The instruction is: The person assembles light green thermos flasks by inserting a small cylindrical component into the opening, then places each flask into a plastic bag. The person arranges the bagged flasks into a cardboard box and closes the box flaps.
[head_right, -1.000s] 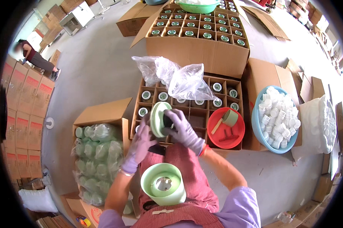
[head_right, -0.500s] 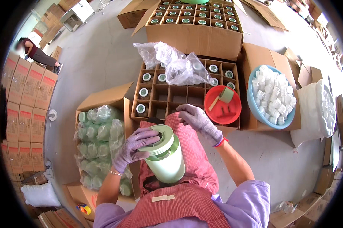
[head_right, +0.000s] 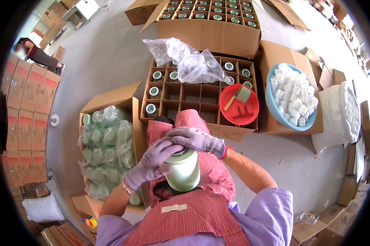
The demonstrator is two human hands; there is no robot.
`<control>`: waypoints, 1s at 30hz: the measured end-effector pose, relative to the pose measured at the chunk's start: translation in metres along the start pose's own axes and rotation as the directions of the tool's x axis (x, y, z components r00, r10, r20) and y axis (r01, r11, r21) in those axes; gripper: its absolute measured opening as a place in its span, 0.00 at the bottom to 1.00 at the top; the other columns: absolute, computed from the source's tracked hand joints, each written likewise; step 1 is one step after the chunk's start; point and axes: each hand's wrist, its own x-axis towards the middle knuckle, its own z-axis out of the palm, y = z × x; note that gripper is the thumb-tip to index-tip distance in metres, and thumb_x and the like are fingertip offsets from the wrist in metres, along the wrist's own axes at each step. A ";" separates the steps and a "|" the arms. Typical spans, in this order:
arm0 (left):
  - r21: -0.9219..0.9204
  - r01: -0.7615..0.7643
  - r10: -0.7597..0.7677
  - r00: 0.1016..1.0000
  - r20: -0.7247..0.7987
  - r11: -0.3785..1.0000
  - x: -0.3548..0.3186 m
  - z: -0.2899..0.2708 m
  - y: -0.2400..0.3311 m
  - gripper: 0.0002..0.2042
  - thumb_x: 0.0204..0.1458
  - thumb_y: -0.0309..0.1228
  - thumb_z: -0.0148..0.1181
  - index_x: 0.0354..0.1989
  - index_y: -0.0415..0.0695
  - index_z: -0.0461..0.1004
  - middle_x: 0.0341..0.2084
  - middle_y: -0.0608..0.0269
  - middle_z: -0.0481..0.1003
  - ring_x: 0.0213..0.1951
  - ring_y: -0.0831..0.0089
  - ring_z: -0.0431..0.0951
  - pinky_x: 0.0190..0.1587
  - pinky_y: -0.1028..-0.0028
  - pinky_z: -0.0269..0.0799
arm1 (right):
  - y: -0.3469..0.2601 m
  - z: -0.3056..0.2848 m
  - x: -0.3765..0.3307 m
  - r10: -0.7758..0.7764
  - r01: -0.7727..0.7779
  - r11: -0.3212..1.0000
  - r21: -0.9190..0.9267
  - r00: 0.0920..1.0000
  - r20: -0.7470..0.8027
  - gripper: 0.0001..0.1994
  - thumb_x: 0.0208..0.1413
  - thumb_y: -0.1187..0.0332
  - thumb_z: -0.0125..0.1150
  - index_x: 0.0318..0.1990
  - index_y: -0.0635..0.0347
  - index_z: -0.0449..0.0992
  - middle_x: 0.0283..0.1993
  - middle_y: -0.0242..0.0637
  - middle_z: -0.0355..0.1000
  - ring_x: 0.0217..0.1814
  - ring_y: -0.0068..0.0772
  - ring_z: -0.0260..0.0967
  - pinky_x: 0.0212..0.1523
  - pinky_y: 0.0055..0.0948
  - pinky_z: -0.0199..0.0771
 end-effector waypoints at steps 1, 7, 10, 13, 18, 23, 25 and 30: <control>-0.063 -0.004 0.001 0.999 -0.042 0.998 0.002 0.000 0.001 0.27 0.60 0.53 0.47 0.56 0.43 0.71 0.57 0.49 0.67 0.59 0.50 0.65 0.65 0.57 0.58 | -0.007 0.000 -0.006 0.080 -0.080 0.997 -0.013 0.996 -0.025 0.24 0.64 0.56 0.50 0.58 0.67 0.67 0.60 0.53 0.65 0.64 0.55 0.62 0.65 0.41 0.61; -0.535 0.202 -0.456 0.796 -0.398 0.820 -0.036 0.076 -0.037 0.20 0.64 0.31 0.45 0.62 0.34 0.63 0.60 0.46 0.66 0.63 0.60 0.65 0.66 0.69 0.57 | -0.110 -0.017 -0.072 0.416 -0.490 0.686 -0.537 0.870 -0.263 0.32 0.57 0.40 0.53 0.52 0.64 0.74 0.48 0.53 0.71 0.49 0.50 0.72 0.50 0.42 0.73; -0.654 0.377 -0.594 0.792 -0.140 0.656 -0.045 0.115 -0.048 0.24 0.61 0.35 0.54 0.62 0.33 0.61 0.56 0.48 0.69 0.59 0.62 0.68 0.62 0.72 0.61 | -0.122 -0.005 -0.104 0.822 -0.654 0.273 -0.705 0.540 -0.182 0.35 0.53 0.33 0.52 0.31 0.64 0.79 0.23 0.48 0.73 0.28 0.50 0.75 0.34 0.44 0.76; -0.817 0.486 -0.605 0.764 0.225 0.310 -0.035 0.098 -0.039 0.18 0.59 0.37 0.58 0.53 0.39 0.69 0.40 0.63 0.75 0.39 0.77 0.75 0.44 0.76 0.72 | -0.118 0.015 -0.128 0.838 -0.755 0.385 -0.531 0.527 -0.142 0.34 0.52 0.34 0.54 0.32 0.65 0.77 0.28 0.49 0.75 0.34 0.49 0.76 0.37 0.44 0.74; -0.778 0.601 -0.501 0.738 0.453 0.182 -0.027 0.078 -0.030 0.18 0.61 0.35 0.52 0.56 0.39 0.70 0.44 0.61 0.76 0.43 0.76 0.77 0.46 0.76 0.74 | -0.099 0.033 -0.128 0.185 -0.296 0.900 -0.319 0.923 -0.336 0.37 0.60 0.41 0.45 0.64 0.66 0.62 0.65 0.58 0.56 0.67 0.62 0.53 0.65 0.54 0.53; -0.694 0.620 -0.502 0.759 0.414 0.366 -0.049 0.070 -0.025 0.22 0.61 0.43 0.50 0.56 0.39 0.73 0.43 0.65 0.77 0.42 0.79 0.75 0.46 0.77 0.71 | -0.098 0.019 -0.167 0.932 -0.929 0.299 0.218 0.334 0.143 0.33 0.65 0.41 0.39 0.60 0.64 0.66 0.44 0.54 0.75 0.48 0.51 0.75 0.50 0.39 0.73; -0.735 0.569 -0.493 0.790 0.364 0.368 -0.052 0.066 -0.022 0.21 0.60 0.40 0.52 0.53 0.36 0.73 0.38 0.69 0.77 0.38 0.83 0.73 0.43 0.78 0.70 | -0.102 0.021 -0.170 0.960 -0.972 0.182 0.146 0.208 0.187 0.32 0.63 0.43 0.45 0.58 0.66 0.68 0.47 0.54 0.74 0.50 0.49 0.74 0.51 0.39 0.73; -0.793 0.526 -0.420 0.823 0.382 0.307 -0.033 0.062 -0.015 0.22 0.59 0.42 0.51 0.54 0.38 0.75 0.47 0.59 0.78 0.49 0.73 0.75 0.55 0.74 0.68 | -0.088 0.038 -0.136 0.107 -0.269 0.918 -0.292 0.876 -0.471 0.32 0.61 0.48 0.51 0.65 0.63 0.60 0.65 0.51 0.59 0.67 0.54 0.55 0.66 0.46 0.56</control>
